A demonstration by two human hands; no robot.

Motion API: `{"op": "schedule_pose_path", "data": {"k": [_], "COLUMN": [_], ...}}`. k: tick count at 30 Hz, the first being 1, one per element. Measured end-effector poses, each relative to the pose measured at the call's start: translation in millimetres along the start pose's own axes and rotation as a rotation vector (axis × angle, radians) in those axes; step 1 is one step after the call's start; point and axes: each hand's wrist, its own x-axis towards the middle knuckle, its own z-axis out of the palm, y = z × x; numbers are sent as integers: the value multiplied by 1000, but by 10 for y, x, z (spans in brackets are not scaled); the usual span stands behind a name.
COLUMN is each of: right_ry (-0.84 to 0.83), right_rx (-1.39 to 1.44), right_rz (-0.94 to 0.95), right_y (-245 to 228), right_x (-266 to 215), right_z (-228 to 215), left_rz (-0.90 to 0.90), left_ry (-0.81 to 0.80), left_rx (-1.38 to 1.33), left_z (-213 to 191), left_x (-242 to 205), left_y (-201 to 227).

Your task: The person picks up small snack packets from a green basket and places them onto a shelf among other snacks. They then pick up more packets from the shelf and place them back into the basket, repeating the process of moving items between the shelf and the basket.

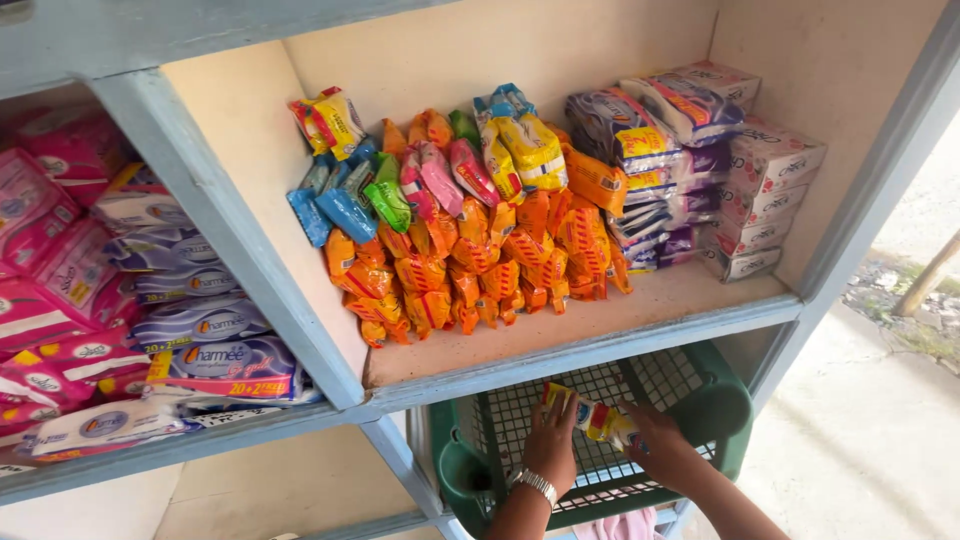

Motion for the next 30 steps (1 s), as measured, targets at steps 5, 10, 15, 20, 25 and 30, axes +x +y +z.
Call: {"op": "schedule_pose_path", "data": {"k": [5,10,15,20,25,30], "right_ry": [-208,-283,-325,-338,-320,-298], "right_rx": [-237,-467,-523,-524,-507,-503], "right_rz": [182,282,321,330,355,334], "right_y": [257,245,242,223,262,289], "right_x": [80,64,78,75,62,53], "right_z": [198,281,309,292,307,283], "left_rz": [-165,-181,-297,-340,-292,-355], "left_ry": [-219,-121,-99,-266,-365,-149], "left_rx": [-47,-38,-235,-161,-420,-269], "left_z": [494,864,157,327,183,-481], "left_x": [83,-11,-68,-110,-188,-275], "left_y": [-276,-690,-74,-189,-63,-18]}}
